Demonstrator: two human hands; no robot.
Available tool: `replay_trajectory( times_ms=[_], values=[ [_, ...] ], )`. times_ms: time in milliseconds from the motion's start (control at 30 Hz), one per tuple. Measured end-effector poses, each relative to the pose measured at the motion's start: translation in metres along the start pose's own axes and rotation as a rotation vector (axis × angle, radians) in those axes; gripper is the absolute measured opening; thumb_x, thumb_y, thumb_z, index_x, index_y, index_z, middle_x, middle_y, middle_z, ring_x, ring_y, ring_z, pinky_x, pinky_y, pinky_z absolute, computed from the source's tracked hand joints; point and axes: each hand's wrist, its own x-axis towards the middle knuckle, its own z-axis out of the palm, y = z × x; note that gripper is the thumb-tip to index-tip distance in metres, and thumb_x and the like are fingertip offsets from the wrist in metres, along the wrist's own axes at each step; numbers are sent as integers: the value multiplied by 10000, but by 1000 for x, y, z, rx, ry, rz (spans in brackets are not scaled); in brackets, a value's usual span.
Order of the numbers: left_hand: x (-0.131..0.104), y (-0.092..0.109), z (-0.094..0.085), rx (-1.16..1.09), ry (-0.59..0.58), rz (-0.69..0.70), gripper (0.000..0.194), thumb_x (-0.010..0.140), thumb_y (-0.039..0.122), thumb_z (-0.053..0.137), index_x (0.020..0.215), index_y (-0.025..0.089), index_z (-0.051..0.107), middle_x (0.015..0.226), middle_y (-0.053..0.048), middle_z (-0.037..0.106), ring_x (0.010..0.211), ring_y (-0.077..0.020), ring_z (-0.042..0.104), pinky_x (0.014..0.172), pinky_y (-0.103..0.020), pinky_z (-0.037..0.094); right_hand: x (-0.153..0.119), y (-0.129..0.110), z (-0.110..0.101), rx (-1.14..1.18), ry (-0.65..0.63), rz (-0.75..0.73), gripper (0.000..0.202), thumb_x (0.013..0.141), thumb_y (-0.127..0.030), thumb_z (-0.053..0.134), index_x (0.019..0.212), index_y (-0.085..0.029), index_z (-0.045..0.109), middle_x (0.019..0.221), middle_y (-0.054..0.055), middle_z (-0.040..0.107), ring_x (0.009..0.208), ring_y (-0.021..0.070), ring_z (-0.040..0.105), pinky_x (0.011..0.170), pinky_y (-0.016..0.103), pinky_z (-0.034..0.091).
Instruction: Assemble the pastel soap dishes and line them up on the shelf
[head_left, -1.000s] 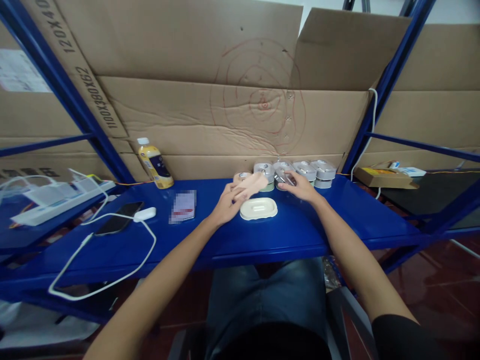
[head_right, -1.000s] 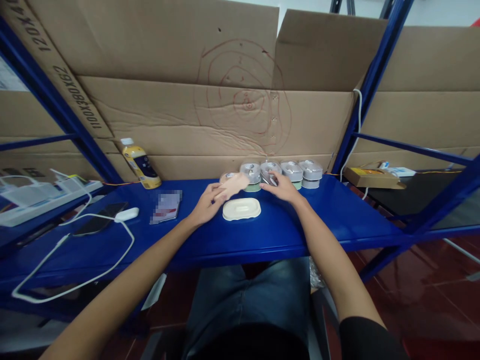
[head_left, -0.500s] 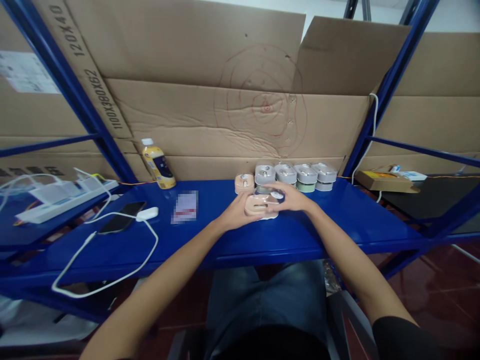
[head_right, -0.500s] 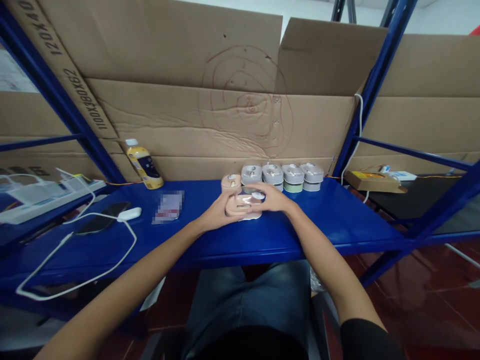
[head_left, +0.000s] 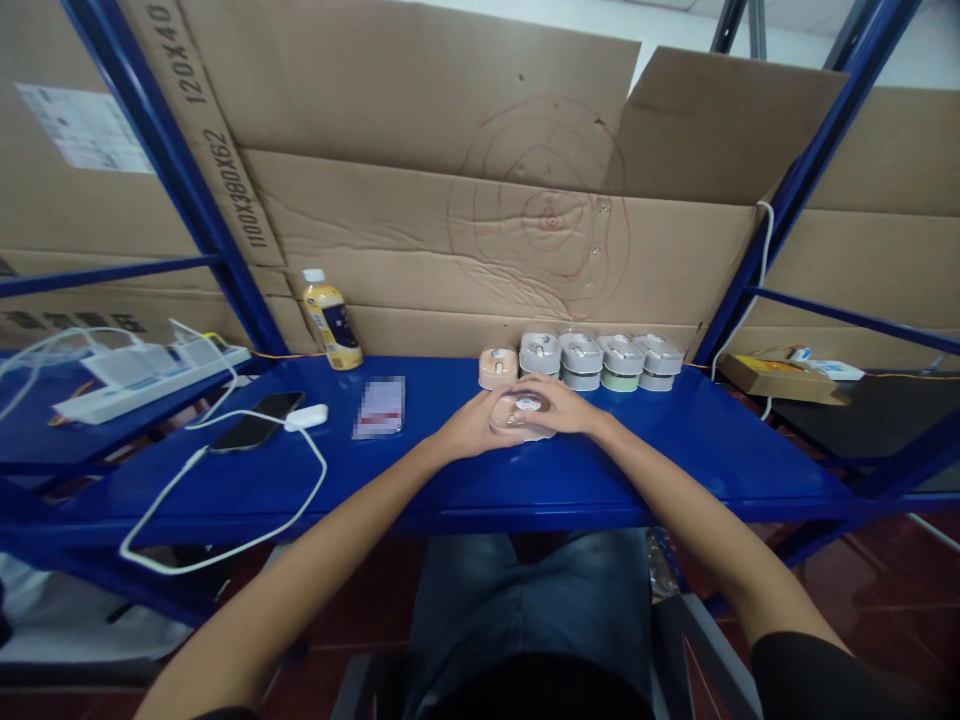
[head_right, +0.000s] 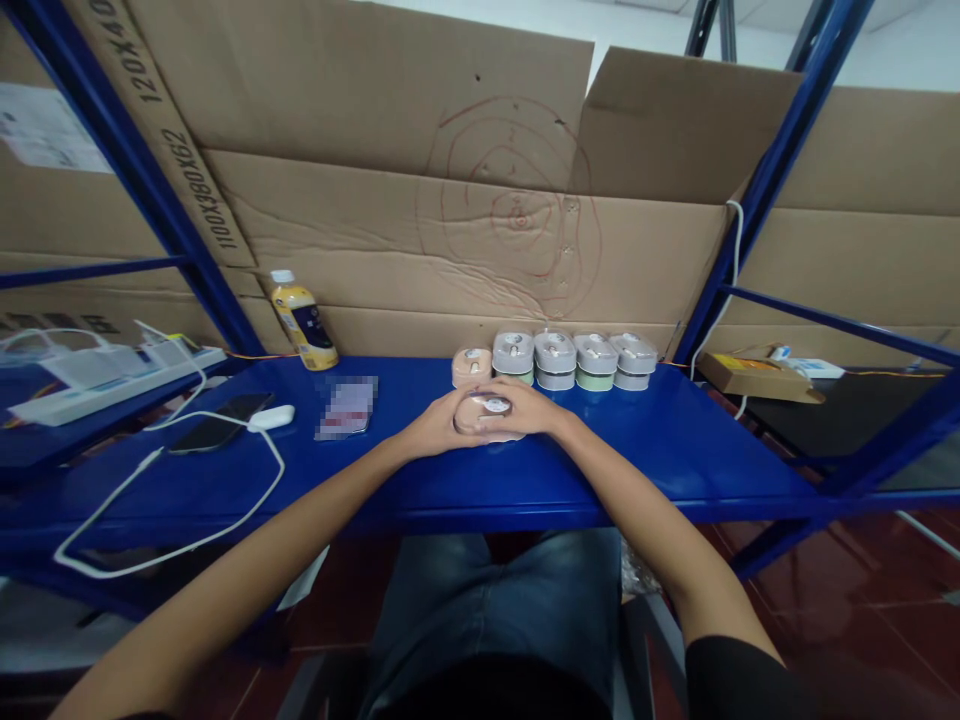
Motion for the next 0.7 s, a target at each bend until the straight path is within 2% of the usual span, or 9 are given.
replay_trajectory(
  times_ms=[67,167,233,300,367,433,500,567,700],
  values=[
    [-13,10,-10,175,-35,-59,876,808,624,751,1539,275,418,1335,-137,661,1217,-371,652,1002,-475,528,7,-9,0,-48,109,5,461,976,-536,611,1299,-213,680,1287,117,677,1244,276,618,1106,466,473],
    [-40,32,-24,573,-53,-278,866,866,675,659,1524,150,456,1214,-229,682,1117,-421,672,936,-493,526,31,-18,5,-196,213,56,391,1066,-416,433,1262,-186,681,1308,130,667,1290,269,581,1143,458,437],
    [-59,48,-31,810,-8,-371,873,918,666,592,1506,35,455,1205,-291,668,1130,-447,656,940,-495,512,52,-20,13,-317,157,87,399,1054,-329,434,1359,-147,616,1437,162,597,1370,281,527,1174,455,404],
    [-74,62,-36,944,-6,-479,870,954,653,528,1484,-33,455,1166,-320,665,1089,-453,663,874,-476,529,71,-19,25,-435,53,118,460,1020,-284,493,1437,-95,540,1540,209,504,1437,309,466,1196,457,375],
    [-82,73,-41,1011,-42,-548,829,967,586,524,1445,-89,470,1181,-341,646,1080,-449,661,832,-450,540,86,-17,40,-533,-34,173,553,989,-303,567,1469,-40,489,1581,265,439,1480,357,412,1217,484,338],
    [-86,82,-46,1020,-128,-568,783,936,503,578,1421,-105,486,1210,-343,635,1094,-437,659,828,-425,547,91,-18,52,-601,-77,228,659,959,-347,629,1488,2,448,1597,309,394,1507,409,360,1236,531,289],
    [-87,87,-50,996,-213,-570,765,904,453,620,1429,-88,487,1230,-334,636,1103,-420,665,839,-408,551,85,-22,59,-626,-86,228,725,935,-372,663,1500,13,422,1600,323,380,1515,430,338,1243,555,259],
    [-87,88,-53,980,-247,-567,756,915,460,615,1429,-80,491,1228,-334,641,1091,-411,678,841,-403,554,66,-32,58,-609,-67,162,713,922,-382,672,1491,-21,439,1589,299,410,1495,414,370,1229,545,285],
    [-82,73,-53,982,-196,-583,681,959,462,567,1350,-96,548,1183,-351,654,1051,-408,697,832,-399,551,6,-65,36,-524,2,45,541,925,-419,662,1364,-121,559,1469,220,554,1386,362,483,1139,507,403]
  ],
)
